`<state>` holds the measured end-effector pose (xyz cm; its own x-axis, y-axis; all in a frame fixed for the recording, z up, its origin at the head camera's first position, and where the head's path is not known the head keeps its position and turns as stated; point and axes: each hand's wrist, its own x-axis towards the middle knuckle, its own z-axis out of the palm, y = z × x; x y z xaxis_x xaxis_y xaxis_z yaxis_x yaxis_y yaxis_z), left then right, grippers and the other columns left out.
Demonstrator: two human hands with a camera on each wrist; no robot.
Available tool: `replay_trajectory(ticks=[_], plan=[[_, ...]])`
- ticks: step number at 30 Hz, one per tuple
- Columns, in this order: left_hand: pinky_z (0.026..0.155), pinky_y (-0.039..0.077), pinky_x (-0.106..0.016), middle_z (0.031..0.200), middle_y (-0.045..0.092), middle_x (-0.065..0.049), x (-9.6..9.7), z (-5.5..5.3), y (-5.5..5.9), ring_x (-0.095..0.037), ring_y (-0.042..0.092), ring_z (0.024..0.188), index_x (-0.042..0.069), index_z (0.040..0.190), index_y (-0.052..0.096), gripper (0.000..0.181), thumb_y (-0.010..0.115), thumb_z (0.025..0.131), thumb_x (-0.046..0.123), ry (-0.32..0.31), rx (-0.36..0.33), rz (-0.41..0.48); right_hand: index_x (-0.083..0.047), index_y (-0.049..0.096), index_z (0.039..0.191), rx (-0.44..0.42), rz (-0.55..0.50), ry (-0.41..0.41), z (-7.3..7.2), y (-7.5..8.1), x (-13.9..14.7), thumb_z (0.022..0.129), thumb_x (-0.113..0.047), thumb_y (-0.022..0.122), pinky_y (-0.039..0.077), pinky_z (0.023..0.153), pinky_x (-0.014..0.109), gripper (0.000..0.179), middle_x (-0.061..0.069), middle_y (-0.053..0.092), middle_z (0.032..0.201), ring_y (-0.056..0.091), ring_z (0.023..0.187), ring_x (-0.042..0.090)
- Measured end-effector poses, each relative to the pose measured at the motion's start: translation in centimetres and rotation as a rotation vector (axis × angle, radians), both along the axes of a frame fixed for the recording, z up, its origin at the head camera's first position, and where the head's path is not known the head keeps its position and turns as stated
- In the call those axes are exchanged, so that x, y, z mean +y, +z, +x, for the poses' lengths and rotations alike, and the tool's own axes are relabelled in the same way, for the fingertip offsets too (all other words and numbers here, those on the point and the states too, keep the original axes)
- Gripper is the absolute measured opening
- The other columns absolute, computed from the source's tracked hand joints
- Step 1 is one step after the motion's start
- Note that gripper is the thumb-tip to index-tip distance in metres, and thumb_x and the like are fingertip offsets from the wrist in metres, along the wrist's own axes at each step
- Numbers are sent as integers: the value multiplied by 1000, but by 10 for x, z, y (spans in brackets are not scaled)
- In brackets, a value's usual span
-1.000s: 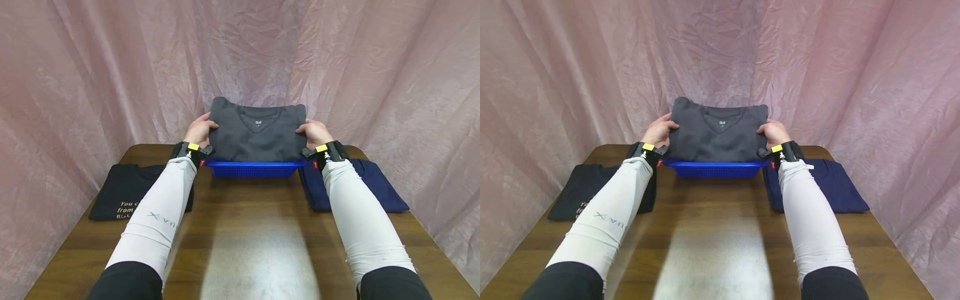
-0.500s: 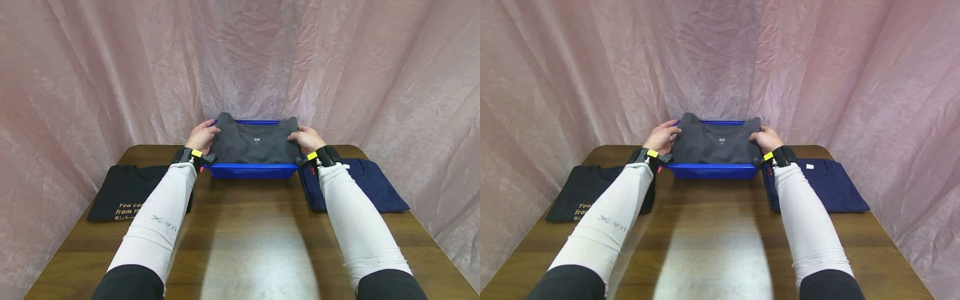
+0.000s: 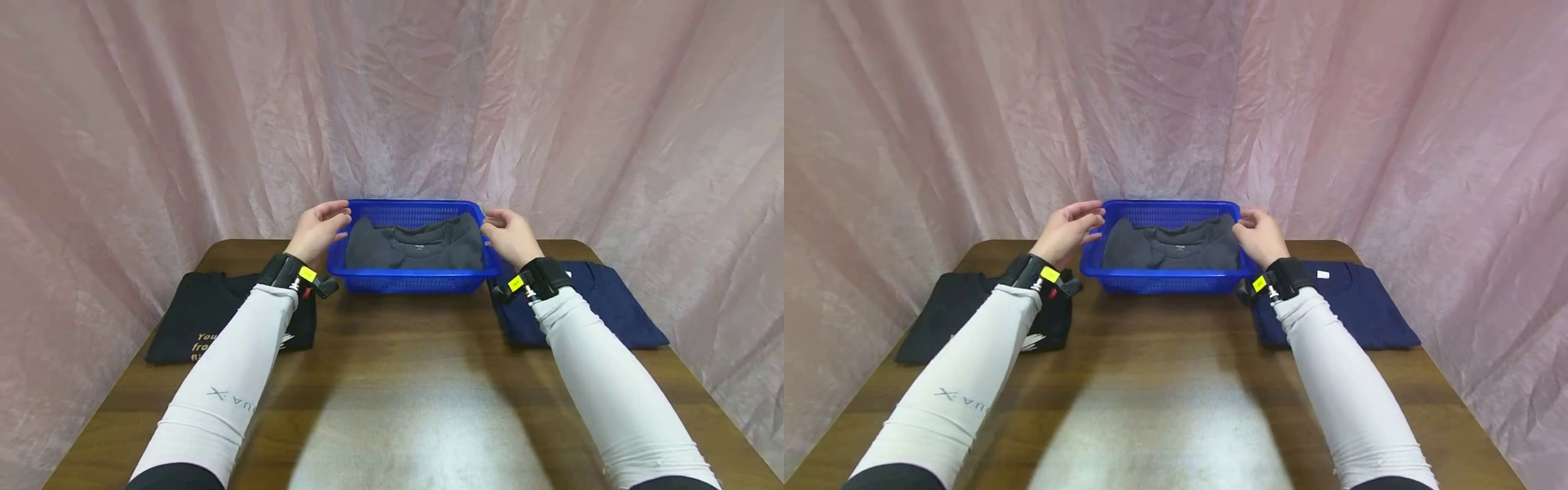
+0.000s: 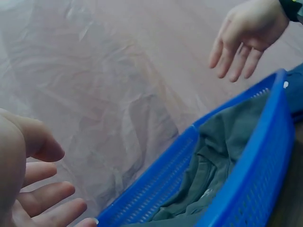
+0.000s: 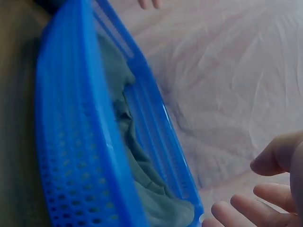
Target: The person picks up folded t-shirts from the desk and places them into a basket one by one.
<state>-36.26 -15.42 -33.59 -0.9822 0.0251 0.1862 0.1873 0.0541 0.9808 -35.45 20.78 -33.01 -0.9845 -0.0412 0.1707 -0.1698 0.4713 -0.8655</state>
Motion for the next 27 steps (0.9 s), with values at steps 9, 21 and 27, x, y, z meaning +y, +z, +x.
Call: replay_trajectory(ticks=[9, 21, 27], plan=[[96, 47, -49, 128, 59, -14, -12, 40, 1, -24, 56, 113, 1, 135, 55, 38, 62, 99, 8, -108, 82, -105, 2, 49, 139, 40, -113, 140, 33, -8, -18, 99, -9, 58, 51, 90, 48, 42, 20, 57, 127, 57, 108, 25], [94, 50, -37, 129, 59, -11, -43, 87, -5, -24, 55, 115, 1, 136, 55, 39, 63, 100, 12, -131, 116, -174, -6, 58, 132, 72, -83, 298, 67, -15, -68, 97, -15, 65, 54, 86, 43, 37, 8, 63, 120, 61, 101, 23], [91, 51, -35, 132, 57, -12, -79, 105, -18, -24, 54, 116, 2, 138, 53, 39, 61, 101, 14, -55, 93, -261, -8, 62, 128, 98, -52, 367, 86, -23, -110, 97, -15, 66, 53, 83, 41, 33, 9, 65, 120, 61, 98, 19]])
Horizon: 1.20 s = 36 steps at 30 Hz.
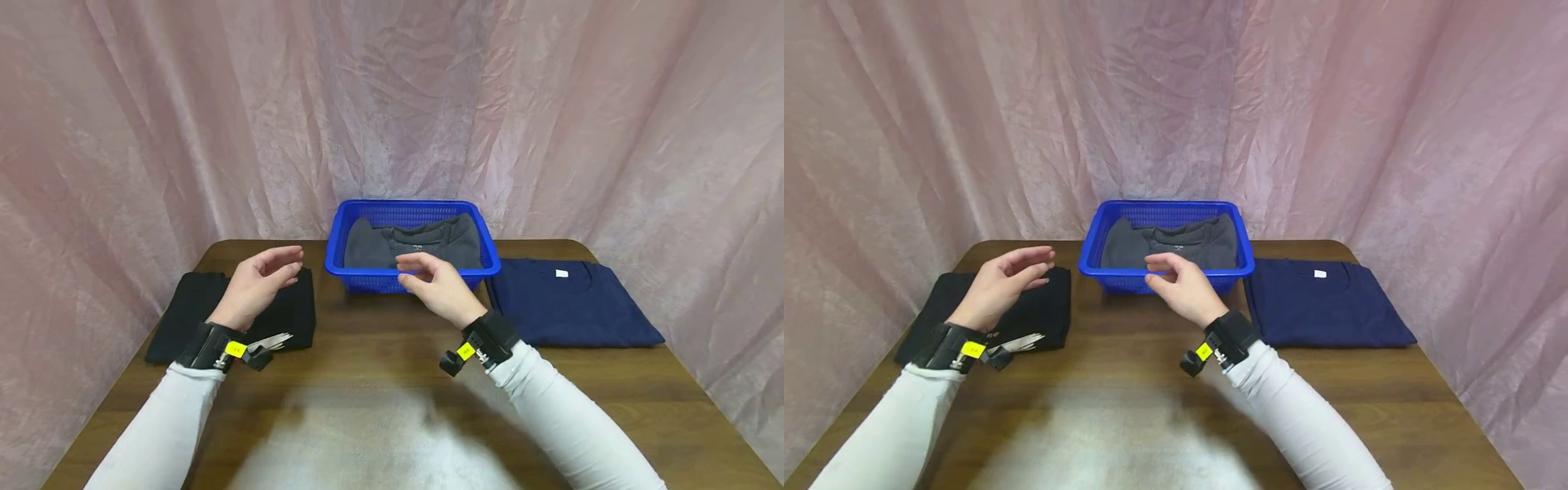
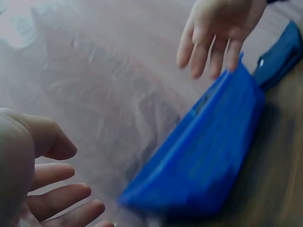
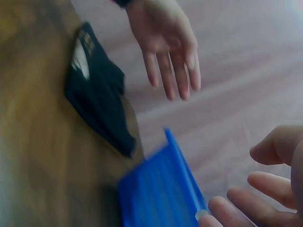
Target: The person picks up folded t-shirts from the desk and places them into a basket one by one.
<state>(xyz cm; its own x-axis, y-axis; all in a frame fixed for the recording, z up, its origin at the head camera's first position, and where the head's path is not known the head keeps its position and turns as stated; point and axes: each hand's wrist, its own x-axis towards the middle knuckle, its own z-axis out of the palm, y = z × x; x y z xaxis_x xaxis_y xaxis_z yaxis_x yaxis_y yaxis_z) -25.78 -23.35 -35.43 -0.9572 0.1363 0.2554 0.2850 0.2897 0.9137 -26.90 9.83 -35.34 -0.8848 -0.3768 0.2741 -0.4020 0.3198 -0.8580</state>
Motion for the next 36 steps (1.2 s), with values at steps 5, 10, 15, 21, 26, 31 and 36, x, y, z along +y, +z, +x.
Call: replay_trajectory(ticks=[5, 10, 15, 21, 26, 31, 36], plan=[[89, 52, -34, 133, 56, -12, -34, 7, -15, -24, 55, 115, 3, 139, 52, 40, 60, 102, 17, 99, -17, -66, -9, 63, 127, 6, 37, 85, 3, -17, -33, 96, -18, 67, 53, 82, 38, 33, 6, 65, 121, 61, 99, 15], [81, 55, -22, 133, 56, -13, -71, 5, -37, -18, 57, 110, 5, 141, 51, 44, 60, 102, 25, 191, -14, -161, -8, 63, 126, 22, 75, 114, 6, -35, -67, 95, -14, 67, 54, 80, 32, 32, 2, 66, 117, 61, 95, 11], [70, 57, -21, 125, 56, -24, -109, 12, -44, -26, 60, 99, -5, 140, 47, 47, 58, 103, 20, 267, -49, -309, -9, 62, 128, 45, 193, 140, 6, -57, -98, 95, -18, 67, 52, 81, 25, 35, 1, 64, 119, 61, 96, 11], [67, 50, -45, 116, 54, -37, -152, 17, -46, -44, 57, 91, -12, 133, 49, 49, 60, 96, 18, 427, -173, -608, -10, 55, 138, 247, 468, 213, 3, -75, -124, 97, -20, 65, 47, 92, 26, 43, 6, 56, 127, 54, 107, 14], [67, 55, -48, 117, 50, -42, -172, 16, -54, -39, 63, 84, -15, 134, 44, 55, 64, 93, 15, 412, -325, -606, -13, 52, 142, 354, 560, 281, -3, -83, -140, 98, -16, 63, 38, 105, 29, 46, 10, 49, 139, 42, 125, 14], [57, 56, -31, 104, 61, -33, -182, 15, -72, -27, 65, 75, -17, 135, 44, 55, 67, 91, 10, 379, -396, -501, -14, 55, 140, 366, 618, 299, -7, -90, -148, 100, -13, 60, 33, 109, 31, 41, 9, 48, 142, 38, 130, 16], [56, 49, -26, 109, 60, -31, -185, 14, -83, -28, 64, 80, -12, 135, 48, 55, 70, 91, 13, 419, -402, -491, -15, 63, 133, 391, 654, 295, -9, -95, -151, 100, -9, 58, 35, 104, 30, 34, 6, 55, 137, 44, 125, 16]])
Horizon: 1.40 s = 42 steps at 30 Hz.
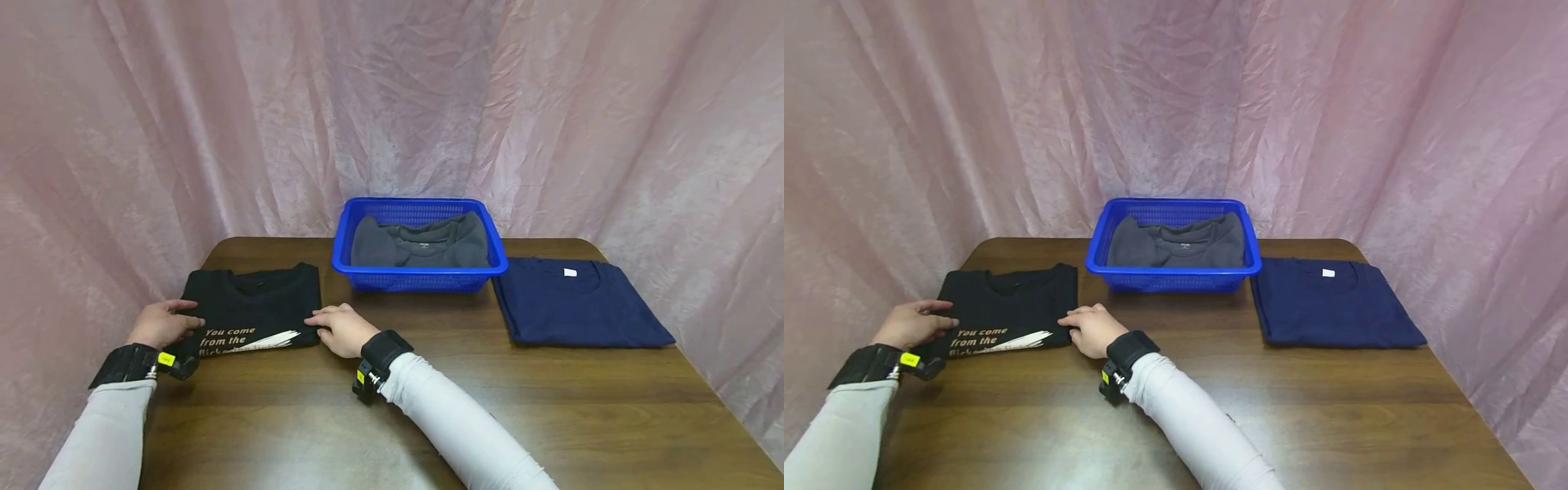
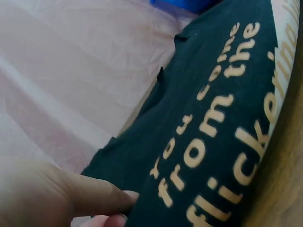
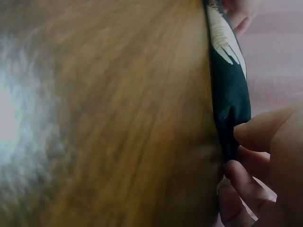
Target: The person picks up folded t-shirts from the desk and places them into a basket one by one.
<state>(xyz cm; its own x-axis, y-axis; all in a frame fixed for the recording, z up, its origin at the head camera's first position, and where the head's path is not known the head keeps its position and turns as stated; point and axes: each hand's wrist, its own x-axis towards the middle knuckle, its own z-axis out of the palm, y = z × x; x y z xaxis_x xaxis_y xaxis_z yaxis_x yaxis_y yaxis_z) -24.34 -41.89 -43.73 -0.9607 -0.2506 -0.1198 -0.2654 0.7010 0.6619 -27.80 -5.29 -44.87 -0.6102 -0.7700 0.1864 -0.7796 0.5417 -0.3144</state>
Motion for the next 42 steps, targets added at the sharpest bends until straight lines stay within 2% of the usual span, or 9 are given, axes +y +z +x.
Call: replay_trajectory(ticks=[2, 5, 7, 10, 14, 19, 25, 36, 42], plan=[[58, 48, -27, 108, 61, -29, 0, 0, -2, -27, 63, 81, -11, 135, 49, 57, 71, 90, 15, 5, 1, 0, -14, 66, 130, 14, -4, 2, -1, -1, 0, 98, -6, 57, 37, 101, 30, 33, 6, 58, 133, 47, 123, 15], [62, 44, -31, 97, 66, -20, 0, 1, -4, -26, 62, 80, -9, 136, 50, 58, 71, 90, 19, -2, -1, -7, -15, 69, 126, 15, -12, -5, -1, 1, 0, 96, -3, 56, 38, 97, 29, 35, 4, 62, 128, 49, 120, 12], [64, 42, -33, 90, 68, -13, -1, 3, -5, -26, 61, 80, -7, 137, 50, 58, 70, 91, 22, -12, -6, -16, -16, 69, 125, -4, -8, -10, -1, 3, 1, 94, -2, 55, 37, 97, 28, 37, 3, 63, 127, 49, 119, 10], [66, 41, -35, 88, 68, -9, -2, 8, -6, -27, 59, 83, -4, 139, 49, 59, 70, 93, 27, -12, -22, -19, -17, 69, 126, -43, 10, -11, 1, 6, 2, 94, -3, 55, 37, 98, 28, 38, 3, 62, 127, 48, 119, 10], [66, 41, -35, 89, 68, -9, 0, 14, -5, -28, 58, 84, -3, 140, 50, 61, 71, 92, 29, -13, -17, -7, -19, 68, 127, -78, 19, -14, 5, 8, 5, 95, -4, 55, 38, 101, 28, 38, 2, 62, 126, 49, 117, 10], [65, 41, -32, 81, 68, -6, 4, 23, -4, -24, 59, 79, -3, 138, 52, 60, 72, 91, 30, -52, 16, -29, -21, 69, 126, -113, 19, -9, 13, 11, 12, 93, -3, 56, 41, 99, 28, 40, 0, 61, 122, 51, 113, 13], [63, 41, -32, 81, 67, -6, 10, 38, -3, -23, 57, 78, -3, 138, 53, 59, 72, 92, 29, -76, 38, -31, -19, 69, 126, -130, -3, 34, 23, 9, 21, 90, 1, 58, 44, 95, 21, 42, -1, 61, 118, 52, 111, 7], [63, 45, -30, 89, 67, -10, 14, 54, -9, -26, 59, 81, 0, 140, 51, 63, 74, 91, 33, -80, 2, 55, -18, 69, 126, -177, -33, 108, 43, 5, 39, 87, 3, 60, 45, 83, 15, 45, -2, 59, 115, 51, 100, 2], [61, 50, -29, 91, 67, -11, 19, 65, -7, -24, 60, 78, -1, 140, 50, 63, 74, 91, 30, -102, 8, 91, -17, 68, 127, -169, -18, 139, 58, 12, 47, 86, 2, 61, 43, 76, 13, 46, -1, 58, 116, 51, 97, 2]])
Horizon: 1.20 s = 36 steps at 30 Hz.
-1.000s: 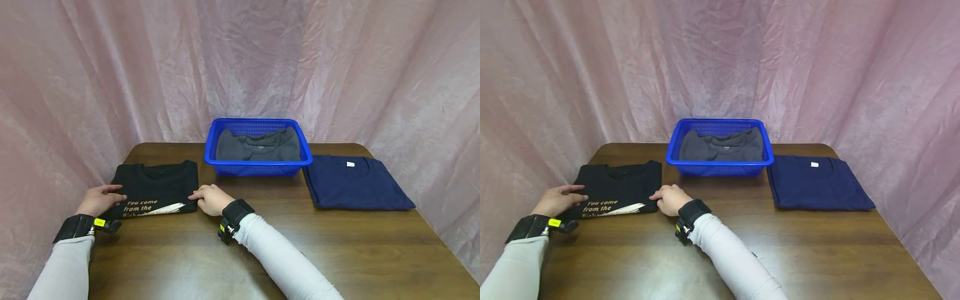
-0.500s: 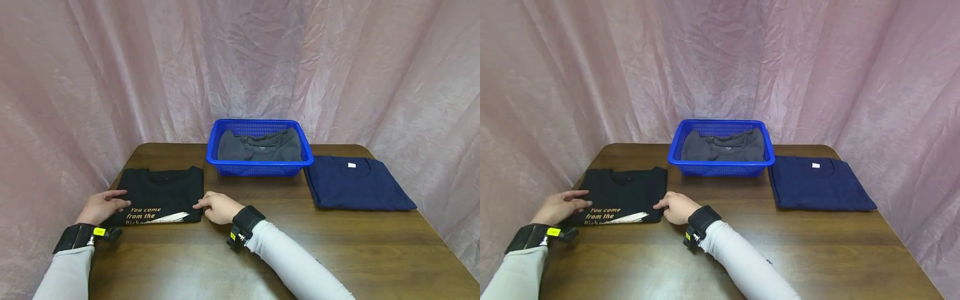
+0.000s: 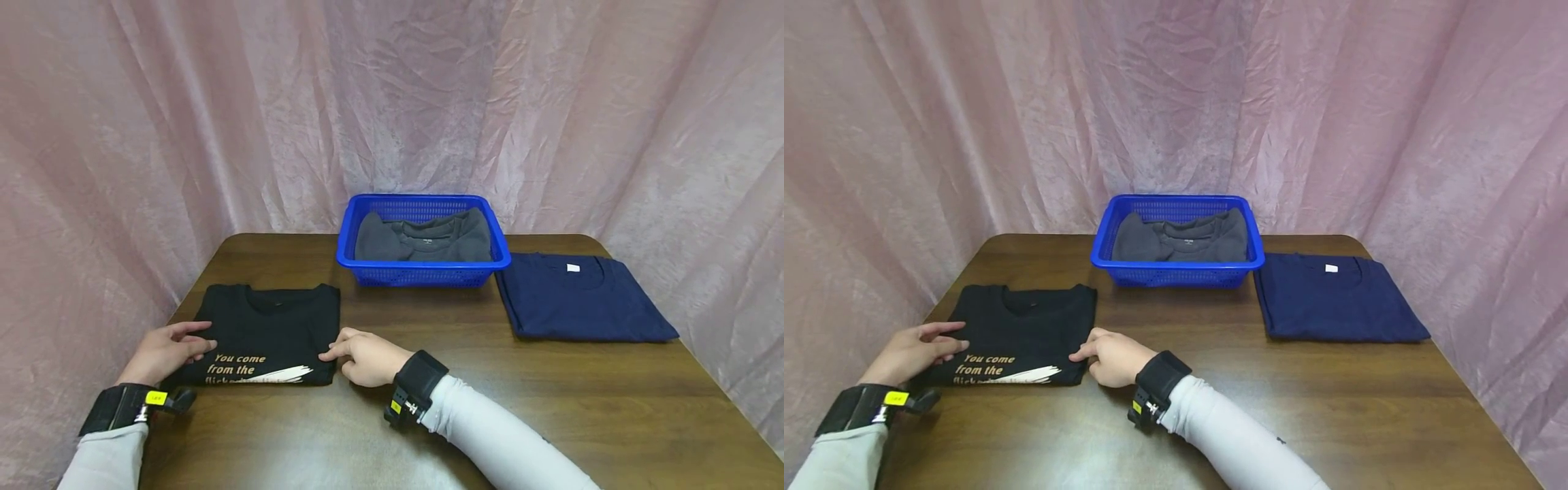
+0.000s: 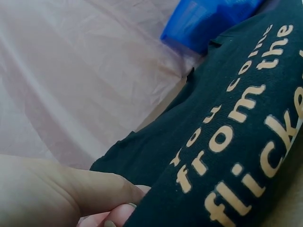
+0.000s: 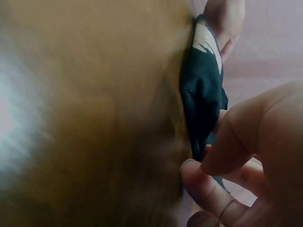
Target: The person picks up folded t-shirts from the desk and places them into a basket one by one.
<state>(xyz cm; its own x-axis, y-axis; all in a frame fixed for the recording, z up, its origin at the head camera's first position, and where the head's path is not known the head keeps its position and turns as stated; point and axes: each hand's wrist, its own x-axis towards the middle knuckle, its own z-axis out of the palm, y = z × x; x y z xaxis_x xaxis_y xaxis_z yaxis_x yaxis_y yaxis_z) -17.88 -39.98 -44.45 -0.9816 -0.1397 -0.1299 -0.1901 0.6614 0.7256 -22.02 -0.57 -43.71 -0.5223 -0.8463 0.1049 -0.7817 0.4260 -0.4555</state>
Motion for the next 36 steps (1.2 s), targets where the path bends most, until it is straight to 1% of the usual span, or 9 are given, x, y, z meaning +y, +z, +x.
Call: replay_trajectory(ticks=[4, 8, 13, 17, 21, 25, 30, 33, 36], plan=[[59, 52, -27, 92, 68, -12, 2, 6, 0, -23, 62, 77, -2, 139, 50, 63, 75, 91, 31, -21, 14, 16, -16, 67, 128, 9, 3, 23, 8, 1, 5, 85, 1, 61, 42, 73, 12, 47, -1, 58, 117, 51, 93, 2], [59, 53, -27, 92, 68, -12, 5, 11, -1, -22, 62, 75, -3, 138, 51, 62, 76, 90, 28, -35, 27, 24, -17, 66, 130, -1, 8, 36, 12, 0, 9, 85, 2, 61, 43, 73, 12, 48, -2, 57, 117, 51, 92, 2], [60, 53, -27, 91, 68, -11, 10, 15, 0, -22, 62, 74, -3, 139, 50, 62, 76, 90, 26, -37, 25, 43, -18, 66, 130, 2, 11, 42, 17, 0, 12, 85, 2, 60, 43, 74, 12, 49, -3, 57, 116, 52, 93, 2], [60, 53, -27, 91, 68, -10, 12, 18, 0, -21, 62, 74, -3, 139, 50, 63, 76, 90, 27, -37, 16, 35, -18, 66, 130, 18, 10, 40, 21, 0, 15, 84, 1, 61, 43, 73, 12, 50, -4, 57, 115, 52, 91, 2], [59, 53, -27, 92, 69, -10, 12, 22, -1, -22, 62, 74, -3, 139, 50, 64, 77, 89, 28, -39, 10, 42, -17, 65, 130, 11, 7, 44, 26, 0, 17, 85, 2, 61, 42, 71, 10, 50, -5, 57, 114, 52, 88, 1], [58, 54, -26, 91, 68, -10, 13, 24, -1, -21, 63, 74, -2, 139, 50, 64, 77, 89, 29, -38, -3, 60, -17, 66, 130, 1, 3, 46, 29, 2, 19, 85, 3, 61, 42, 69, 10, 50, -4, 57, 115, 53, 88, 2], [56, 54, -25, 90, 68, -11, 15, 28, -1, -21, 63, 72, -3, 139, 50, 64, 78, 89, 26, -42, 14, 92, -18, 66, 130, 9, 6, 46, 32, 1, 21, 84, 2, 61, 42, 70, 11, 50, -4, 57, 117, 53, 90, 1], [55, 54, -26, 89, 68, -11, 17, 30, -1, -20, 63, 71, -5, 138, 49, 65, 78, 88, 25, -45, 16, 90, -18, 66, 129, 18, 7, 52, 33, -1, 23, 84, 1, 61, 43, 73, 11, 49, -4, 57, 117, 52, 94, -1], [56, 55, -26, 89, 68, -11, 18, 29, 1, -20, 63, 71, -6, 138, 48, 65, 78, 89, 24, -56, 6, 88, -18, 67, 129, 23, 3, 55, 32, -1, 25, 84, 1, 60, 43, 73, 10, 49, -4, 57, 116, 52, 93, -2]])
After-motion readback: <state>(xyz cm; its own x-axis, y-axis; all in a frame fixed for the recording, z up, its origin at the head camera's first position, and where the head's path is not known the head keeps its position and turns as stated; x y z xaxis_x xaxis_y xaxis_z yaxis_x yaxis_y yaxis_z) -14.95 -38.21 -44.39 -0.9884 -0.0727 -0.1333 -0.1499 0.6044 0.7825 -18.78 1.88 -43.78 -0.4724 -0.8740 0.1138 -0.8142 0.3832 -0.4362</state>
